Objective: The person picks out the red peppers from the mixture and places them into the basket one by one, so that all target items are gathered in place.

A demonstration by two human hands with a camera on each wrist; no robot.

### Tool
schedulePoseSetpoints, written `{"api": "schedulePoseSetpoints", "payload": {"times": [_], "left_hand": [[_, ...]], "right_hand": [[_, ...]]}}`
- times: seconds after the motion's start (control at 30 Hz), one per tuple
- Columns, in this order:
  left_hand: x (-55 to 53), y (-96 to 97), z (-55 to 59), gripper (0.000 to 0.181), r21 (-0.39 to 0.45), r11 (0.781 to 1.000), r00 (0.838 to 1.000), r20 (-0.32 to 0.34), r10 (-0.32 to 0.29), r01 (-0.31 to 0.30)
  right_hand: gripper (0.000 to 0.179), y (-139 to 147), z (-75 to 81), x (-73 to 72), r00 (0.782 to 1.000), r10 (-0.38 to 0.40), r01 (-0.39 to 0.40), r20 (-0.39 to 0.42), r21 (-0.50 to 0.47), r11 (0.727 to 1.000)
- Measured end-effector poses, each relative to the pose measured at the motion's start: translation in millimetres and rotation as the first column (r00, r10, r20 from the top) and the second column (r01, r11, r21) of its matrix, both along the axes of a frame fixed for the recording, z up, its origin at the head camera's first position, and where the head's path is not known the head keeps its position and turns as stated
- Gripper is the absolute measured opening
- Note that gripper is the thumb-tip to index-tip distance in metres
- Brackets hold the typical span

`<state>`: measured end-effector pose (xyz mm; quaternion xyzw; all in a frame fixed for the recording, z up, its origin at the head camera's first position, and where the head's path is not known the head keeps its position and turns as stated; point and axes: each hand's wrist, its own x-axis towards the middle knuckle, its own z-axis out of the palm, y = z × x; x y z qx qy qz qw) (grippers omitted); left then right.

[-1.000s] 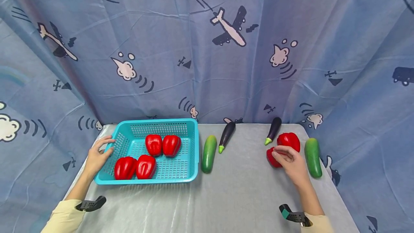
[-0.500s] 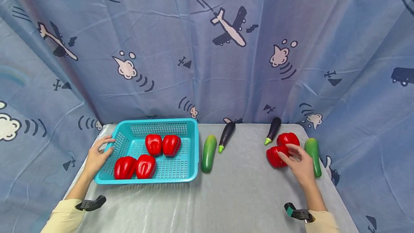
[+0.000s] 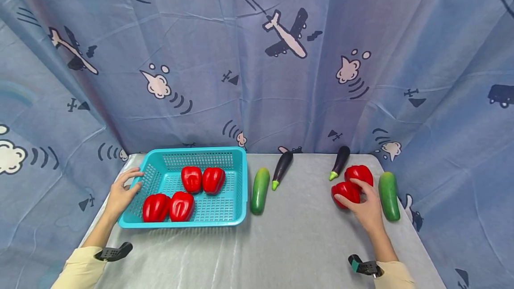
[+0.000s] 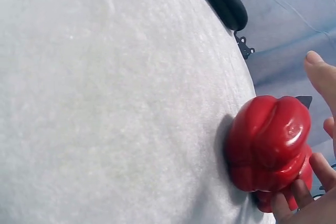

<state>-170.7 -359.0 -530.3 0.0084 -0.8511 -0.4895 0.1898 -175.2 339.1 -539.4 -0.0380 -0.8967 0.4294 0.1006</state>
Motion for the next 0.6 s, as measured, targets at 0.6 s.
{"api": "schedulePoseSetpoints", "payload": {"times": [0.6], "left_hand": [[0.7,0.1,0.2,0.028,0.010,1.000,1.000,-0.015,-0.002,0.002]], "right_hand": [[0.067,-3.1,-10.7,-5.7,1.000,0.002,-0.002,-0.014,0.018,1.000]]}}
